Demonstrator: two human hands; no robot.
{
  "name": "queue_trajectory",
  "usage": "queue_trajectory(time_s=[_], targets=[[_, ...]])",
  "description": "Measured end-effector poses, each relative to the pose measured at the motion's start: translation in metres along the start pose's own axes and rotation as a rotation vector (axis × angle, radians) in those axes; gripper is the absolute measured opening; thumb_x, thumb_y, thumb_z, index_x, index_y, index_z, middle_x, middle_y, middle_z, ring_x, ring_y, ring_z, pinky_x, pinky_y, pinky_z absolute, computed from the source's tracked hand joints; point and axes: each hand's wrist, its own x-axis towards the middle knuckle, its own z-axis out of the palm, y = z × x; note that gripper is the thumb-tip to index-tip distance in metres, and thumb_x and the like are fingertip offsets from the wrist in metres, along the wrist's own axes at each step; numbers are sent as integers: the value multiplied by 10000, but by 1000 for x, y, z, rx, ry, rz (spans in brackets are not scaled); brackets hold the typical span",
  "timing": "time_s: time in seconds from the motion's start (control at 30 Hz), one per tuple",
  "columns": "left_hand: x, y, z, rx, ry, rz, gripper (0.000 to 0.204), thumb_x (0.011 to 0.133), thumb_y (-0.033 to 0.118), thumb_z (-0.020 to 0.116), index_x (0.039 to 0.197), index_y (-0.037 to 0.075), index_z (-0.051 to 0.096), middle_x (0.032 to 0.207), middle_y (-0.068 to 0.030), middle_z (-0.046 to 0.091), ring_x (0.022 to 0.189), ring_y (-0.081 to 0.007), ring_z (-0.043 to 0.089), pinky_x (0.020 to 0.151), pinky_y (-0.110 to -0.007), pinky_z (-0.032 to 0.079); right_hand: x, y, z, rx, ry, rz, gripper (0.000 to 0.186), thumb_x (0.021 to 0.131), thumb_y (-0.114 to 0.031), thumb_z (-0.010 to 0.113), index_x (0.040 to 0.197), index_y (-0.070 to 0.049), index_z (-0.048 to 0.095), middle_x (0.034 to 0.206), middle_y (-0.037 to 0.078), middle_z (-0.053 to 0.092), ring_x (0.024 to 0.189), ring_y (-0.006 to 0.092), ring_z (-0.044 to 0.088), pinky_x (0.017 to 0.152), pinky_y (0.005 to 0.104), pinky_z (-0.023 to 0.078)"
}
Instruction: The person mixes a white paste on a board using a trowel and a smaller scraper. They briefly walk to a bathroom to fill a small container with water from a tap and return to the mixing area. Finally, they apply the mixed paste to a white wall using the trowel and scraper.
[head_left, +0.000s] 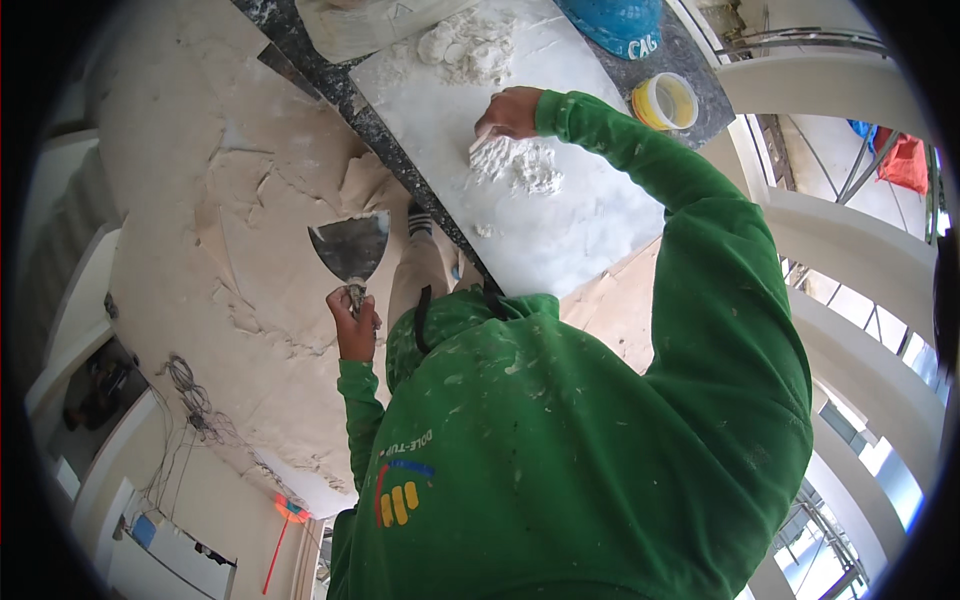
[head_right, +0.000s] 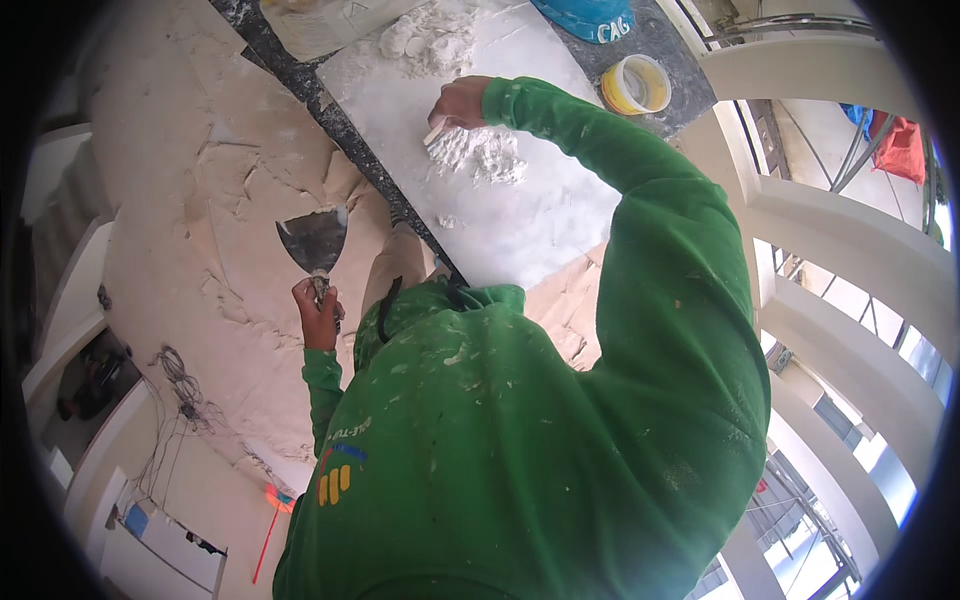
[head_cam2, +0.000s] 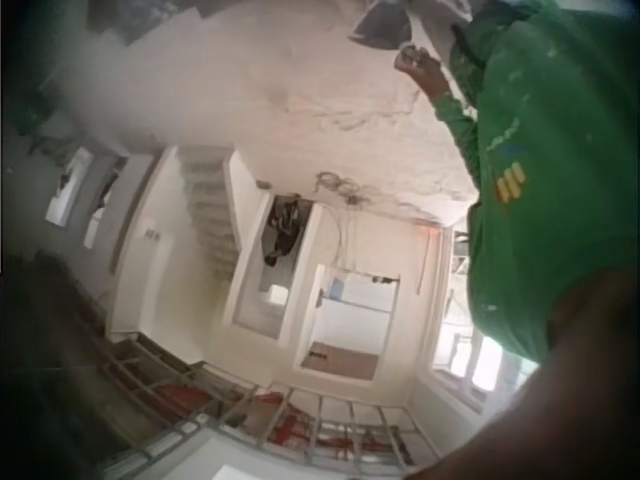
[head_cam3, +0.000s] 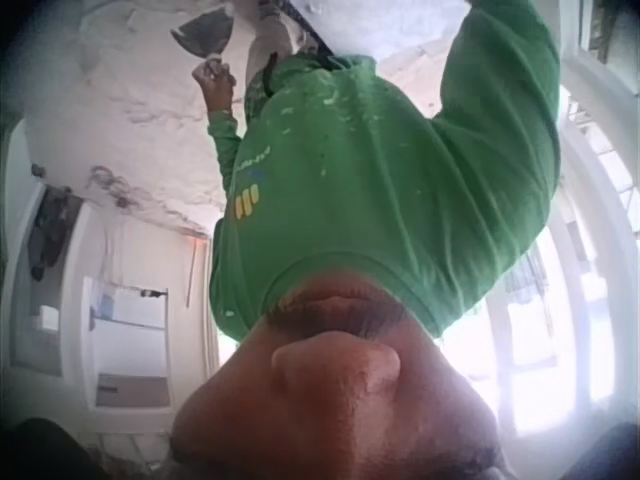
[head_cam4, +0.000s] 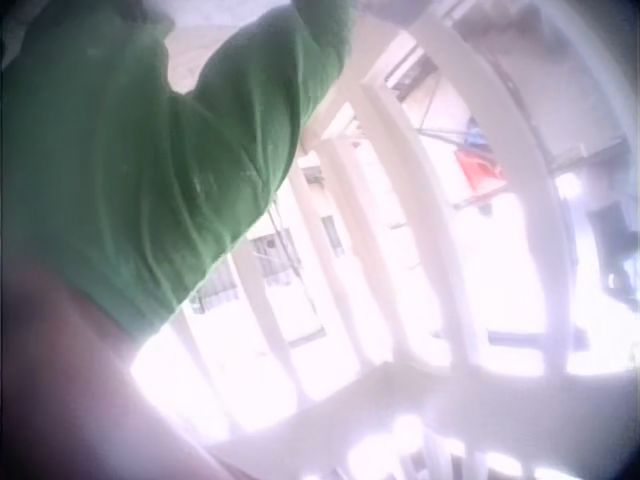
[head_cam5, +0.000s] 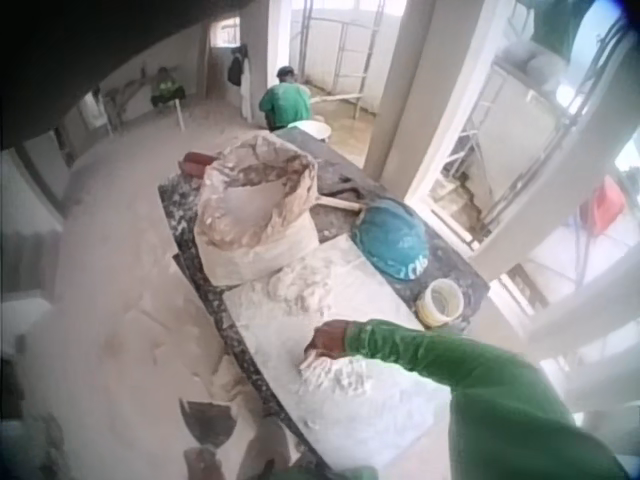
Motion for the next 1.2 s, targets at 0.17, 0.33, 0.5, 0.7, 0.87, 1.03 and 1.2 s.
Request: queue_trajectory(time_s=[0.17,0.33,0.5,0.7,0.87,1.03,1.2], targets=[[-8,4,-1,-4,-56,45,396,907,106,599,1170,32,311,990,-109,549,652,-125,559,537,-251,462,-124,-43,137,-320,614,-58,272,751,-92,601,1016,-85,663,1163,61,649,1146,229,596,1018,362,481],[3,45,33,17,-338,36,350,904,90,609,1133,47,348,960,-81,550,743,-149,617,578,-248,512,-147,-62,128,-211,772,122,328,751,-66,612,1079,-84,614,1062,95,671,992,290,651,858,368,547],[19,78,85,-178,-786,11,346,944,119,564,1210,68,349,949,-85,527,653,-141,581,497,-256,504,-172,-117,109,450,1106,575,295,850,-52,617,1140,-72,569,994,119,684,803,354,657,667,383,535],[10,92,155,-591,-1142,-362,429,981,212,509,1342,132,292,886,-97,475,480,-124,454,330,-245,403,-176,-174,109,878,1591,702,229,934,-151,607,1107,0,613,795,139,676,716,140,646,654,274,478],[-1,104,192,-676,-1325,-505,476,977,233,522,1368,136,269,835,-91,446,396,-118,396,256,-235,341,-174,-225,94,644,1844,605,240,936,-101,584,1144,15,613,1040,163,690,918,188,666,783,268,501],[2,134,196,-428,-1255,-295,470,987,196,502,1381,143,251,843,-77,454,450,-105,439,311,-228,379,-222,-199,148,601,1371,651,321,839,80,588,1137,-28,643,1106,170,667,1029,294,655,849,335,532],[14,119,206,74,-832,19,326,950,131,532,1153,72,284,811,-59,485,479,-108,480,349,-273,396,-234,-208,137,324,1391,923,414,767,103,615,1138,-75,662,1024,130,649,936,283,648,783,350,533]])
